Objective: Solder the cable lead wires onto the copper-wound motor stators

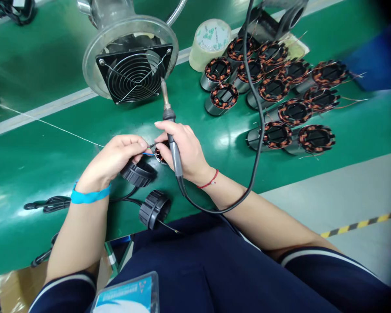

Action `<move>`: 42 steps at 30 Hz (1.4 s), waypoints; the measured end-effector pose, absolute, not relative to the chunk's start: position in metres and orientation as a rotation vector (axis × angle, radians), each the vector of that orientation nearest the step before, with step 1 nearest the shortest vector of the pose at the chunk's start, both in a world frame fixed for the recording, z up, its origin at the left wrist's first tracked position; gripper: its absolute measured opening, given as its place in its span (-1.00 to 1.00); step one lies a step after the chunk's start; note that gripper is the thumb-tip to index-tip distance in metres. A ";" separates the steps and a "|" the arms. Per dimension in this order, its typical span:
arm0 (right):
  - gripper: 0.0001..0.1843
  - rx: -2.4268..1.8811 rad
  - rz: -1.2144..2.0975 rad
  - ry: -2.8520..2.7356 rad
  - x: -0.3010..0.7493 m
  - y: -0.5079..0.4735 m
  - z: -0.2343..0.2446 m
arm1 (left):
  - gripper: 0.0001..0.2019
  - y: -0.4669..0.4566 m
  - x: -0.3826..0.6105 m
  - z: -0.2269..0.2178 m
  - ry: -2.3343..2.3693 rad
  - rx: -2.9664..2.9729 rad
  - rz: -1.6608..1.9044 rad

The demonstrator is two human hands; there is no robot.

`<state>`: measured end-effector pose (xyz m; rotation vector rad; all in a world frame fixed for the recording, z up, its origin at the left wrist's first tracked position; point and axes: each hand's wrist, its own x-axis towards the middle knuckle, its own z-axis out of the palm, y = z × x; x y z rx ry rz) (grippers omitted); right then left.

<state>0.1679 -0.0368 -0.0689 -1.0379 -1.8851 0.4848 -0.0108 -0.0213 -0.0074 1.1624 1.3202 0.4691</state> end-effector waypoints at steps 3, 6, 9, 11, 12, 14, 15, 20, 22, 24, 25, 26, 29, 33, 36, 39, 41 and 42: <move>-0.65 -1.082 0.570 -1.813 0.165 -0.036 -0.066 | -0.74 -0.023 -0.009 -0.007 1.236 1.263 0.360; -0.62 -1.110 0.702 -1.753 0.165 -0.038 -0.064 | -0.70 -0.025 -0.012 -0.007 1.255 1.300 0.352; -0.57 -1.076 0.727 -1.721 0.171 -0.044 -0.060 | -0.71 -0.025 -0.022 -0.005 1.257 1.279 0.358; -0.57 -1.075 0.686 -1.740 0.175 -0.051 -0.056 | -0.74 -0.025 -0.029 -0.003 1.218 1.262 0.320; -0.57 -1.075 0.662 -1.769 0.176 -0.054 -0.055 | -0.78 -0.025 -0.031 -0.002 1.201 1.249 0.303; -0.58 -1.063 0.618 -1.853 0.176 -0.061 -0.054 | -0.85 -0.024 -0.034 -0.001 1.176 1.219 0.282; -0.60 -1.056 0.596 -1.892 0.174 -0.063 -0.055 | -0.87 -0.024 -0.034 0.000 1.171 1.208 0.282; -0.65 -1.064 0.504 -1.917 0.169 -0.068 -0.064 | -0.83 -0.025 -0.026 -0.003 1.275 1.175 0.362; -0.62 -1.038 0.495 -1.898 0.169 -0.068 -0.066 | -0.80 -0.027 -0.020 -0.005 1.318 1.188 0.373; -0.59 -1.017 0.502 -1.888 0.170 -0.068 -0.067 | -0.77 -0.028 -0.014 -0.007 1.336 1.221 0.362; -0.58 -1.017 0.508 -1.881 0.171 -0.068 -0.068 | -0.74 -0.029 -0.011 -0.007 1.344 1.235 0.353; -0.57 -1.022 0.515 -1.875 0.171 -0.068 -0.068 | -0.72 -0.030 -0.009 -0.008 1.353 1.246 0.344; -0.56 -1.034 0.521 -1.860 0.170 -0.068 -0.069 | -0.69 -0.030 -0.006 -0.009 1.364 1.278 0.331; -0.61 -1.070 0.501 -1.880 0.167 -0.066 -0.067 | -0.66 -0.028 -0.014 -0.008 1.312 1.264 0.379; -0.64 -1.117 0.449 -1.860 0.163 -0.064 -0.064 | -0.67 -0.026 -0.020 -0.004 1.299 1.328 0.378; -0.62 -1.176 0.452 -1.785 0.158 -0.062 -0.064 | -0.76 -0.027 -0.017 -0.001 1.242 1.406 0.248; -0.62 -1.214 0.474 -1.748 0.156 -0.059 -0.064 | -0.78 -0.028 -0.011 -0.001 1.218 1.395 0.215; -0.62 -1.221 0.480 -1.738 0.156 -0.058 -0.064 | -0.80 -0.028 -0.009 -0.002 1.231 1.379 0.241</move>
